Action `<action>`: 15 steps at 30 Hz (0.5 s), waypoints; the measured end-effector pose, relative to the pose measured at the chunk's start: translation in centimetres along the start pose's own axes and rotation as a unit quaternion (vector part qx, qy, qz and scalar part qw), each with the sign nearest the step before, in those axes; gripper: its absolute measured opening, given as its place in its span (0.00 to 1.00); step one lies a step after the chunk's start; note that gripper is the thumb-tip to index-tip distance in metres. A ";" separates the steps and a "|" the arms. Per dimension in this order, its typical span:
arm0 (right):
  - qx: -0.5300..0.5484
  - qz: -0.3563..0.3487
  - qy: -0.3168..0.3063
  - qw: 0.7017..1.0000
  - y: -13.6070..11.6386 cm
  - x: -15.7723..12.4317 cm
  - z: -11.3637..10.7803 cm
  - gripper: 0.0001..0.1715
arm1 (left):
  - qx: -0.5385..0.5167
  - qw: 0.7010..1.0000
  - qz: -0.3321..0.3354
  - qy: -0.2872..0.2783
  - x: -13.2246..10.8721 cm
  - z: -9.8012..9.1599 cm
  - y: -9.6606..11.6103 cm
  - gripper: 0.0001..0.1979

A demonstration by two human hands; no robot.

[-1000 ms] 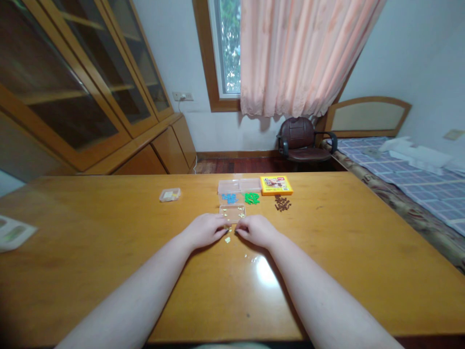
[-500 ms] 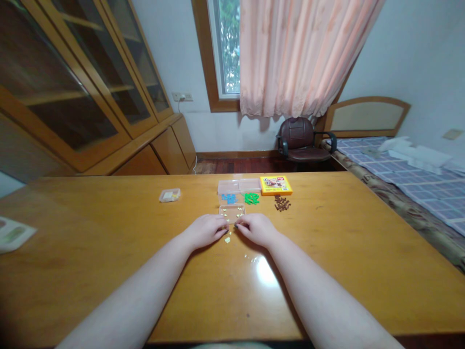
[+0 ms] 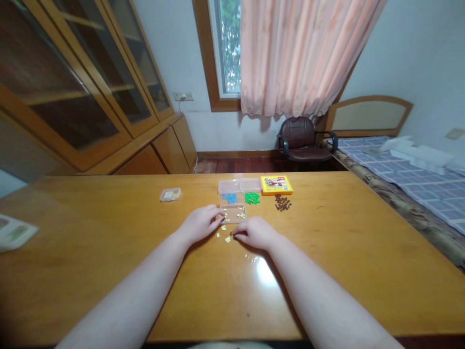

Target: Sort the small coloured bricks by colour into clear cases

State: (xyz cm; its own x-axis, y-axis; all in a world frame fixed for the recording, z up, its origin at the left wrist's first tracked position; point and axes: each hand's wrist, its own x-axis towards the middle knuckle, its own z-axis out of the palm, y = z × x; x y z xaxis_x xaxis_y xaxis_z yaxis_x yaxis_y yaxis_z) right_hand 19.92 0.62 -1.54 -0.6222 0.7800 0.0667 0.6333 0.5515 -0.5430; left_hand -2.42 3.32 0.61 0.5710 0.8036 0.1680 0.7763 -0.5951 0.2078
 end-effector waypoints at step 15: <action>-0.048 0.030 0.046 0.997 0.1 0.2 0.3 0.08 | 0.026 0.992 0.050 -0.111 -0.3 -0.4 0.8 0.06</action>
State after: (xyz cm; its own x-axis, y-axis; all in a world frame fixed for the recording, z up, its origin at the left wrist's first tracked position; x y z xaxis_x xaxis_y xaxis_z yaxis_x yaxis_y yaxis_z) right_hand 19.71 0.76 -1.86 -0.5394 0.8341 0.1150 0.7122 0.5248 -0.4663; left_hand -2.06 2.53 1.09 0.6863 0.7266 -0.0318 0.7219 -0.6754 0.1506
